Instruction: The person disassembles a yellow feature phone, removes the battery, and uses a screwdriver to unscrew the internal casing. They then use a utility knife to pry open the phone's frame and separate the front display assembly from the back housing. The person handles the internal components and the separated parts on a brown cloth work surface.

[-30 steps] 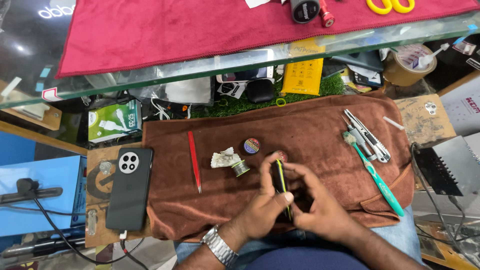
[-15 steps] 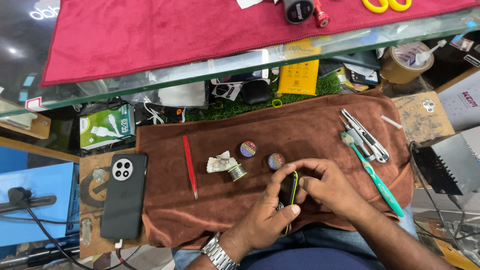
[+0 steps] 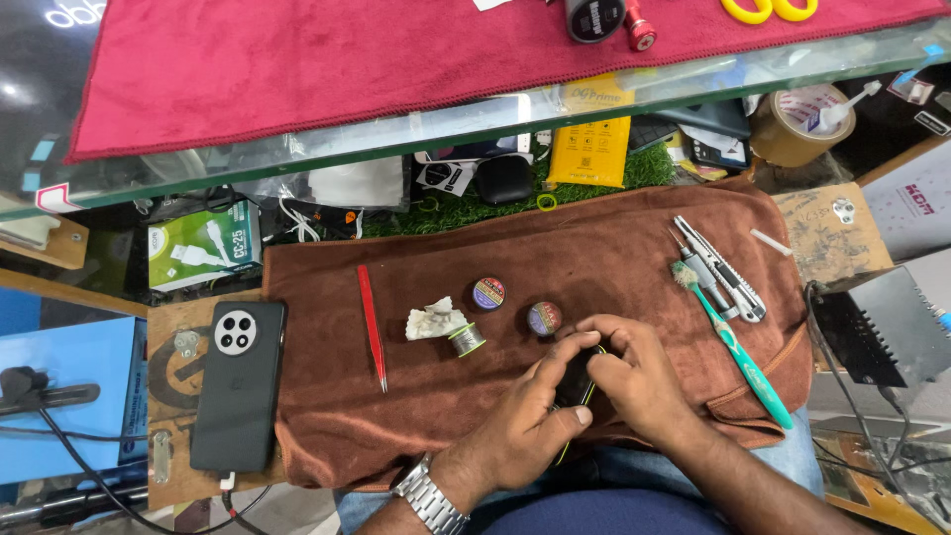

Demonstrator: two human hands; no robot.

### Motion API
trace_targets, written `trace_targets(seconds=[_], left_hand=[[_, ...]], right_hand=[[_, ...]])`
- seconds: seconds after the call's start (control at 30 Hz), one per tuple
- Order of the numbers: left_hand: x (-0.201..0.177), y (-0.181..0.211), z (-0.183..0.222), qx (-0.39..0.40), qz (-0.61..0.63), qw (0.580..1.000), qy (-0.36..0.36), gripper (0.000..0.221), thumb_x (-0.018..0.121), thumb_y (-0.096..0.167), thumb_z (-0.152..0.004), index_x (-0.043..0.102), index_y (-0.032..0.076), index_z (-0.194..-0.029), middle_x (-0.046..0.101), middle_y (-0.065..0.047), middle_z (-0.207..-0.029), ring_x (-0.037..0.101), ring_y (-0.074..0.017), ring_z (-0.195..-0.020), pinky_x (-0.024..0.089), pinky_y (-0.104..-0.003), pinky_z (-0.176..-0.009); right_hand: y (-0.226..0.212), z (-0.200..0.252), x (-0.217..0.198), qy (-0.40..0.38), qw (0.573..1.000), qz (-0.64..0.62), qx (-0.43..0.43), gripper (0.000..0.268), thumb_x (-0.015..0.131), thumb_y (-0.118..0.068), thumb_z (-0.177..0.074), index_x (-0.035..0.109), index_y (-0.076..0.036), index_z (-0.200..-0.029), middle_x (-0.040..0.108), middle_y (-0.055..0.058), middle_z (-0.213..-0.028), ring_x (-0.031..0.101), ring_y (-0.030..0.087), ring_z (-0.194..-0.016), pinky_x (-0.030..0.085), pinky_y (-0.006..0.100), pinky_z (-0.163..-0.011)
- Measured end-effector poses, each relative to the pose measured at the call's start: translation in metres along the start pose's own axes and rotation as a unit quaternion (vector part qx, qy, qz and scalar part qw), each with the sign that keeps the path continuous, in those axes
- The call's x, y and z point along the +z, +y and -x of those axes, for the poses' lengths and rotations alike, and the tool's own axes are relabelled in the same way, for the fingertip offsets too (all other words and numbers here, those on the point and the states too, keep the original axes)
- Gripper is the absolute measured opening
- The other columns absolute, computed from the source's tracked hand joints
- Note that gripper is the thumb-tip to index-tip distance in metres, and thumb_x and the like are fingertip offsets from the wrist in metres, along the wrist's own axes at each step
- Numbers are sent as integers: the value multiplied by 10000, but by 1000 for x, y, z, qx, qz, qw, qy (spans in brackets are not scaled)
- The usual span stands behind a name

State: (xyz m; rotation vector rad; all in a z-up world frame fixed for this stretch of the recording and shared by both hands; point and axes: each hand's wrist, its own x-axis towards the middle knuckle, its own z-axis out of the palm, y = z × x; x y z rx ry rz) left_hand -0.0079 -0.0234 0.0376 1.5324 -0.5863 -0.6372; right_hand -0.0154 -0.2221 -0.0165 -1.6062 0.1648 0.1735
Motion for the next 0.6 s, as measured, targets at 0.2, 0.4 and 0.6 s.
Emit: trace_targets(seconds=[0.2,0.4,0.6], left_hand=[[-1,0,1,9,-15,1000,-12,722,556,199,-891,358,67,-1573,526,-217,-1517,552,-315,-1400,445,-412,-1150],[3,-19,3,48,13,999,-1,722,556,155,-914,342,58,-1596,551,-186,-1387,556,-280,-1301,453,-402,-1119],[1,-38,7,-88,241,967,11,768,501,113,-941,171,184,-1631,528,-70,-1218,531,-218,-874,487,-394,-774]], right_hand=[[-2,7,-1,-33,998,-50,-31,403,476,-37,-743,702,64,-1061,741,92,-910,677,132,-830,548,267,-747],[-7,12,0,-38,997,-44,-44,397,483,-48,-788,704,54,-1102,733,71,-954,667,124,-879,543,273,-796],[-13,14,15,-65,997,-33,-5,398,603,-53,-869,642,13,-1260,707,14,-1010,635,65,-924,539,254,-833]])
